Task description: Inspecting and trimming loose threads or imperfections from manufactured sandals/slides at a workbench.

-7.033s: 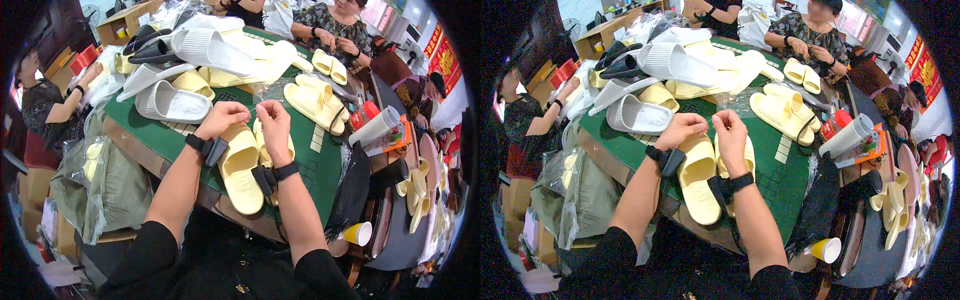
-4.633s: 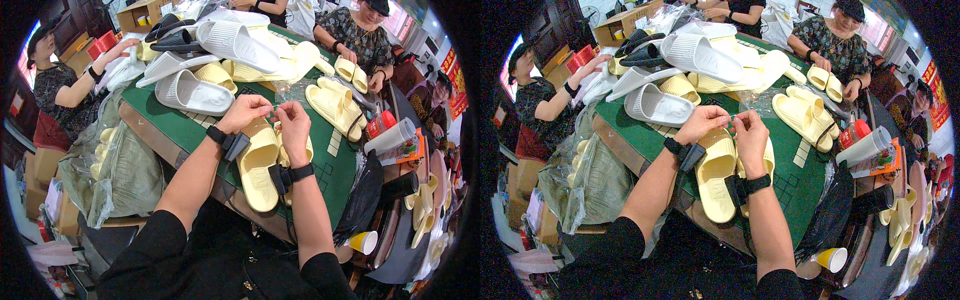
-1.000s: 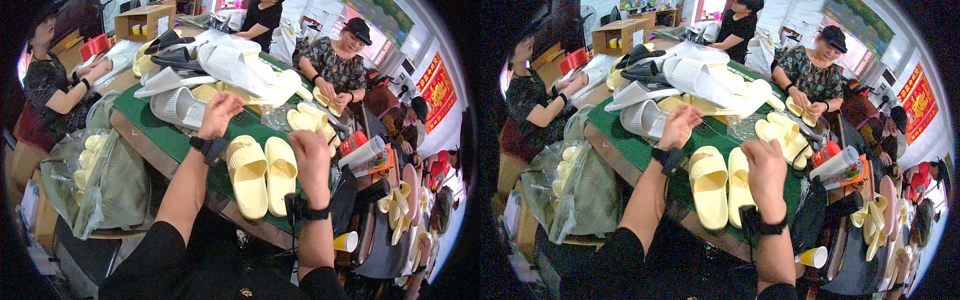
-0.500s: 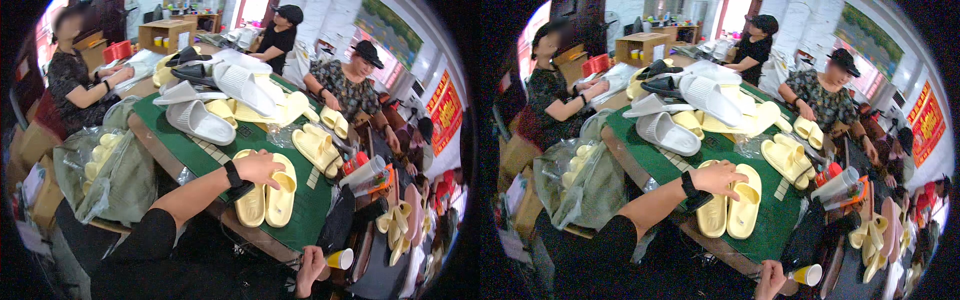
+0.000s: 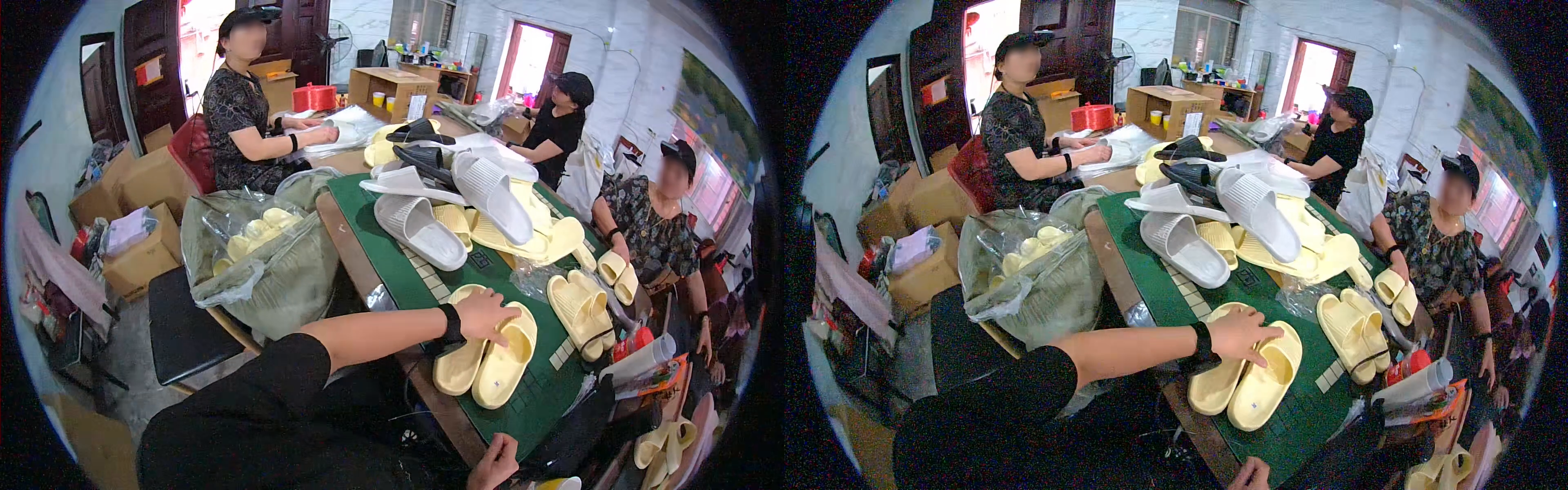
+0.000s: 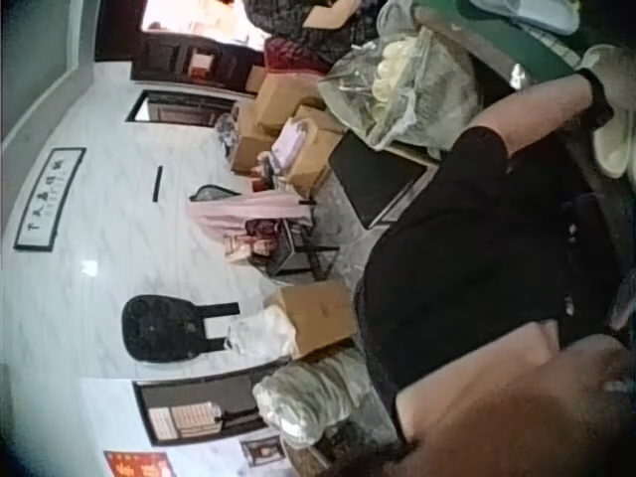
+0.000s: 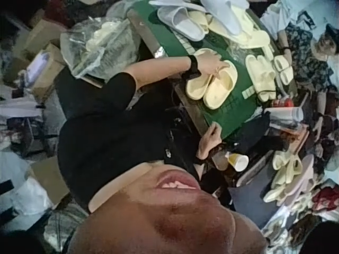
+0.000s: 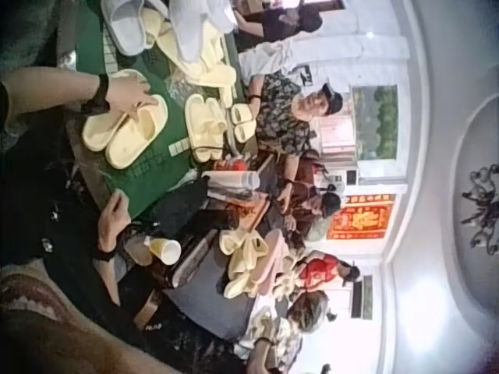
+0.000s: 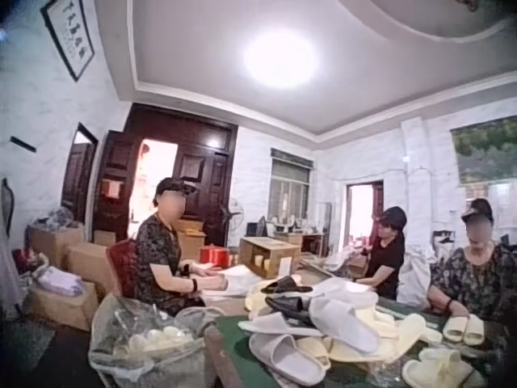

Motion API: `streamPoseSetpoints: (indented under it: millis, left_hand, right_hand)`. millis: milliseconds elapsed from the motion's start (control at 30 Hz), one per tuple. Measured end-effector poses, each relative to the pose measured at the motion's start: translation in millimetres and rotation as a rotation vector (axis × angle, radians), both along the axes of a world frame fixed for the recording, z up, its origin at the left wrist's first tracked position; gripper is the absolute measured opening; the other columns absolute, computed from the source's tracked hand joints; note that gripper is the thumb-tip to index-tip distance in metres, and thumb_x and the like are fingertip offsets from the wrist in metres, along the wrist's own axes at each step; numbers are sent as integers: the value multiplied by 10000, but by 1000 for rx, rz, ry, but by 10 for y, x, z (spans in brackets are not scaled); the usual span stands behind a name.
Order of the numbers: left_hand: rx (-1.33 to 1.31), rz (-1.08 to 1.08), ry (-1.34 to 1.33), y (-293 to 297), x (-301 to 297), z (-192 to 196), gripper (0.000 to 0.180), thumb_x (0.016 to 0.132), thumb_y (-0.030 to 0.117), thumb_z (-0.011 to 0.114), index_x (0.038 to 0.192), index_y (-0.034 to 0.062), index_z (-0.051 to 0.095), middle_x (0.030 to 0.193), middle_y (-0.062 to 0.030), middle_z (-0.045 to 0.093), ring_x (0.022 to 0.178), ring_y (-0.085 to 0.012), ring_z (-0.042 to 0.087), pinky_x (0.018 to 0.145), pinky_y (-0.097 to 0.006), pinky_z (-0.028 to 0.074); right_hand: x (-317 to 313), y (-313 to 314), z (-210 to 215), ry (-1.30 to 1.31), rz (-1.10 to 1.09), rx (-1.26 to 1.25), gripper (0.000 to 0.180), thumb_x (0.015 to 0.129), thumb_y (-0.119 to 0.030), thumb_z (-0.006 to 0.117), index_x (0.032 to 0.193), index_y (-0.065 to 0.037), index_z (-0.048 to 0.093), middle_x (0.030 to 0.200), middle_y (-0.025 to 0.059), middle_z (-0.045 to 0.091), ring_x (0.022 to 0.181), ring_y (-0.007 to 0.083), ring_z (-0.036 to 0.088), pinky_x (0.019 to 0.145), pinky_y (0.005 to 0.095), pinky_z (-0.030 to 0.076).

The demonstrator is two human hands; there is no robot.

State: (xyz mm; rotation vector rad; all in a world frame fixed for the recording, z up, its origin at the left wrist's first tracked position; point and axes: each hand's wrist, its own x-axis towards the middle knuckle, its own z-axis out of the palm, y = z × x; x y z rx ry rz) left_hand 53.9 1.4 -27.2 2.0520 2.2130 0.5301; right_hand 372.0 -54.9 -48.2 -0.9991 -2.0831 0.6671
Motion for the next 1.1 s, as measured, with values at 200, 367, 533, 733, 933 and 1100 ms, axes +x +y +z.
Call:
streamPoseSetpoints:
  millis: [200,367,533,733,933,1100]
  left_hand:
    - [100,62,-8,144,32,-50,415,765,256,628,1161,144,572,968,-146,606,992,-380,585,799,-517,477]
    - [458,318,495,342,-611,960,529,767,271,673,1282,202,571,1136,-184,575,1123,-364,520,929,-556,395]
    - [638,524,578,210,-1072,1805,787,739,406,779,1426,194,458,1308,-219,480,1289,-463,355,996,-627,328]
    - [204,-503,-346,-297,-169,583,502,827,278,737,1236,22,599,1126,-177,634,1072,-339,576,940,-434,460]
    - [166,-277,-338,-915,472,-371,499,843,277,733,1302,141,594,1243,-116,533,1248,-306,460,1099,-437,320]
    - [249,-181,-355,-1015,594,-425,345,787,159,758,1123,113,691,1209,-96,572,1210,-300,488,1030,-424,399]
  right_hand:
    - [78,113,-57,84,6,-92,179,979,-174,585,1003,-12,658,842,223,675,715,349,665,628,397,509]
    - [98,151,-116,69,7,-86,199,982,-194,580,997,-12,659,799,217,673,686,355,659,613,401,505]
    - [71,171,-153,66,25,-44,203,981,-193,573,1002,-14,667,805,216,677,682,378,657,596,423,494]
    - [105,153,-139,40,28,-139,184,972,-182,579,1011,-28,674,870,213,688,741,369,676,651,422,516]
    - [130,172,-188,-24,117,-155,134,962,-125,578,983,-25,666,848,185,672,731,365,654,644,417,511]
    - [87,159,-296,-35,115,-75,128,959,-130,589,1042,-56,653,850,200,660,727,361,646,654,429,506]
